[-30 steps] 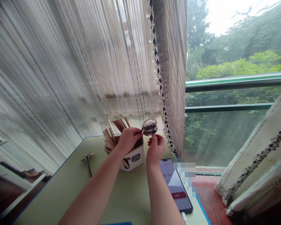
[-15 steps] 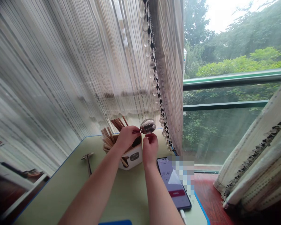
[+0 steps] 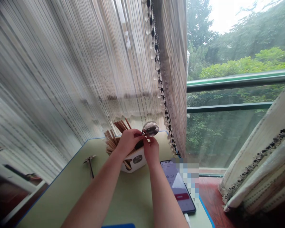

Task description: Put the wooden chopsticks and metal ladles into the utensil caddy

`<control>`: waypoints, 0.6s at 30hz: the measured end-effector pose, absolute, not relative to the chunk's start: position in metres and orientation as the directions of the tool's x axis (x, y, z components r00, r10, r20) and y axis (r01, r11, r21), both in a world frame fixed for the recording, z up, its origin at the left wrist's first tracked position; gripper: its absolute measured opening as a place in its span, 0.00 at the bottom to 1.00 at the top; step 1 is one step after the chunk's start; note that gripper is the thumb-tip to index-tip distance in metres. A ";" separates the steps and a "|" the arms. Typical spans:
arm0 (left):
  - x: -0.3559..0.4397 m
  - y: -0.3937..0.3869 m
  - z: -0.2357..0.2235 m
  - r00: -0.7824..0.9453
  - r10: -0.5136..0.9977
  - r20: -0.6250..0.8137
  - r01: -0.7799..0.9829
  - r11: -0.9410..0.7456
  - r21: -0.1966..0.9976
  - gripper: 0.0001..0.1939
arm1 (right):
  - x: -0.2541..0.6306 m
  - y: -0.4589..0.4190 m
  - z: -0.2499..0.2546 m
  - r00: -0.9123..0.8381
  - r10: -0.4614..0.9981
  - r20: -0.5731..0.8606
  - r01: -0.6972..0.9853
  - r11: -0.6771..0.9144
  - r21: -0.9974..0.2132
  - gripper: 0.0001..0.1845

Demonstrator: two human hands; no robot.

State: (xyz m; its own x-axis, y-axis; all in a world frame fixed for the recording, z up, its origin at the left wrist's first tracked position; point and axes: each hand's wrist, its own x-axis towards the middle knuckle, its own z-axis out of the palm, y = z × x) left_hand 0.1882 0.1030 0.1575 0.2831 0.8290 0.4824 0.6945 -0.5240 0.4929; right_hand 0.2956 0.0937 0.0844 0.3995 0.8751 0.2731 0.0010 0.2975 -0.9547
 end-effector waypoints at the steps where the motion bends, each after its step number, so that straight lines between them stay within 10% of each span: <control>1: 0.188 0.103 0.157 0.287 0.826 0.485 0.694 -0.528 0.489 0.06 | 0.296 0.095 0.085 0.401 0.869 0.290 0.012 0.311 -0.950 0.19; 18: 0.206 0.104 0.150 0.281 0.839 0.466 0.714 -0.508 0.482 0.07 | 0.303 0.085 0.094 0.513 0.826 0.232 -0.270 0.412 -0.870 0.15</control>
